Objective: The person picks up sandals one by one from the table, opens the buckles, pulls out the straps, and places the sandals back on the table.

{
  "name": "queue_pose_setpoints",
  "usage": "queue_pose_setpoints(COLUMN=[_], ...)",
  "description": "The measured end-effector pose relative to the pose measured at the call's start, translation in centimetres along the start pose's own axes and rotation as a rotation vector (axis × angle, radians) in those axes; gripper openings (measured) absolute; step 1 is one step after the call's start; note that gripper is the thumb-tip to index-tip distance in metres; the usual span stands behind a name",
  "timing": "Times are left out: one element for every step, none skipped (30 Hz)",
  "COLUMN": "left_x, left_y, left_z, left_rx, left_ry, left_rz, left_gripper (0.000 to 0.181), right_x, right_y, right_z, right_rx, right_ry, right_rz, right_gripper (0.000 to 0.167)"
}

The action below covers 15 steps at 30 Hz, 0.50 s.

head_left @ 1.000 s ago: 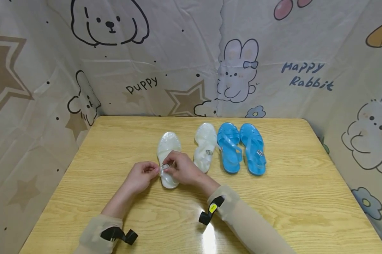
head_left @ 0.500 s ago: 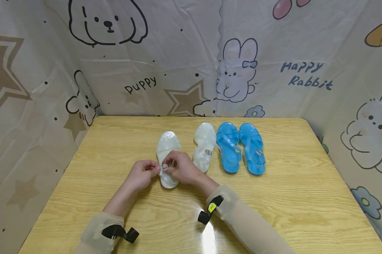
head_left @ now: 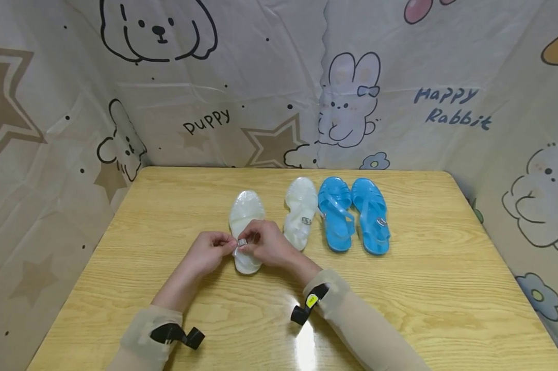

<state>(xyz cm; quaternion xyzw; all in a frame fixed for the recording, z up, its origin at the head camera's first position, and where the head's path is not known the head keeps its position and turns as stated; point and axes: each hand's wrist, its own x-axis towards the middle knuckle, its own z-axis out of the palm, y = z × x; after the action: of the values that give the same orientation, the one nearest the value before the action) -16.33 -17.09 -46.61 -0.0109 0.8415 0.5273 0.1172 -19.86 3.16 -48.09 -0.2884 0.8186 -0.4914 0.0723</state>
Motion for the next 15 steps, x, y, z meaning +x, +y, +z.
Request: queue_pose_setpoints(left_x=[-0.07,-0.13,-0.22,-0.30,-0.38,-0.44,-0.48,-0.52,-0.54,-0.55,-0.56,-0.55,-0.53,-0.53,-0.52], left_y=[-0.09,-0.23,-0.36,-0.48,-0.58,-0.67,-0.74,-0.77,-0.79,-0.75,-0.71,-0.68,-0.63,-0.58,-0.55], left_z=[-0.14,-0.32,-0.48,-0.63,-0.76,-0.87,-0.96,-1.00,-1.01,-0.98,-0.95,-0.91,-0.87,-0.81,-0.77], left_rx=[-0.011,-0.020,-0.029,-0.041,-0.053,-0.064,-0.073,-0.081,-0.092,-0.100,-0.106,-0.111,-0.112,-0.114,-0.114], left_ry=[-0.005,-0.009,-0.010,-0.010,-0.011,-0.017,-0.025,-0.032,-0.038,-0.042,-0.047,-0.048,-0.045,-0.041,-0.038], left_rz=[0.000,0.001,0.002,-0.003,-0.010,-0.015,-0.019,-0.022,-0.028,-0.034,-0.039,-0.044,-0.049,-0.051,-0.052], left_gripper=[0.017,0.018,0.019,0.019,0.019,0.019,0.019,0.019,0.019,0.019,0.020,0.020,0.019,0.019,0.019], right_x=[-0.05,-0.06,-0.09,-0.09,-0.11,-0.12,-0.13,-0.14,-0.16,-0.17,-0.18,-0.18,-0.18,-0.17,-0.18], right_y=[0.02,0.06,0.05,0.07,0.06,0.06,0.08,0.11,0.12,0.16,0.18,0.24,0.26,0.30,0.32], right_z=[-0.03,-0.04,-0.06,-0.06,-0.06,-0.06,-0.05,-0.05,-0.04,-0.04,-0.03,0.00,0.01,0.03,0.05], right_rx=[0.006,0.011,0.014,0.018,0.022,0.024,0.024,0.023,0.021,0.018,0.016,0.014,0.016,0.017,0.018], right_ry=[-0.001,-0.003,-0.005,-0.005,-0.005,-0.005,-0.003,-0.002,0.000,0.001,0.002,0.003,0.004,0.005,0.006], right_rz=[-0.001,-0.004,-0.006,-0.009,-0.011,-0.011,-0.009,-0.007,-0.002,0.002,0.006,0.009,0.008,0.007,0.007], right_gripper=[0.015,0.015,0.015,0.015,0.015,0.016,0.016,0.016,0.016,0.016,0.016,0.016,0.016,0.016,0.016])
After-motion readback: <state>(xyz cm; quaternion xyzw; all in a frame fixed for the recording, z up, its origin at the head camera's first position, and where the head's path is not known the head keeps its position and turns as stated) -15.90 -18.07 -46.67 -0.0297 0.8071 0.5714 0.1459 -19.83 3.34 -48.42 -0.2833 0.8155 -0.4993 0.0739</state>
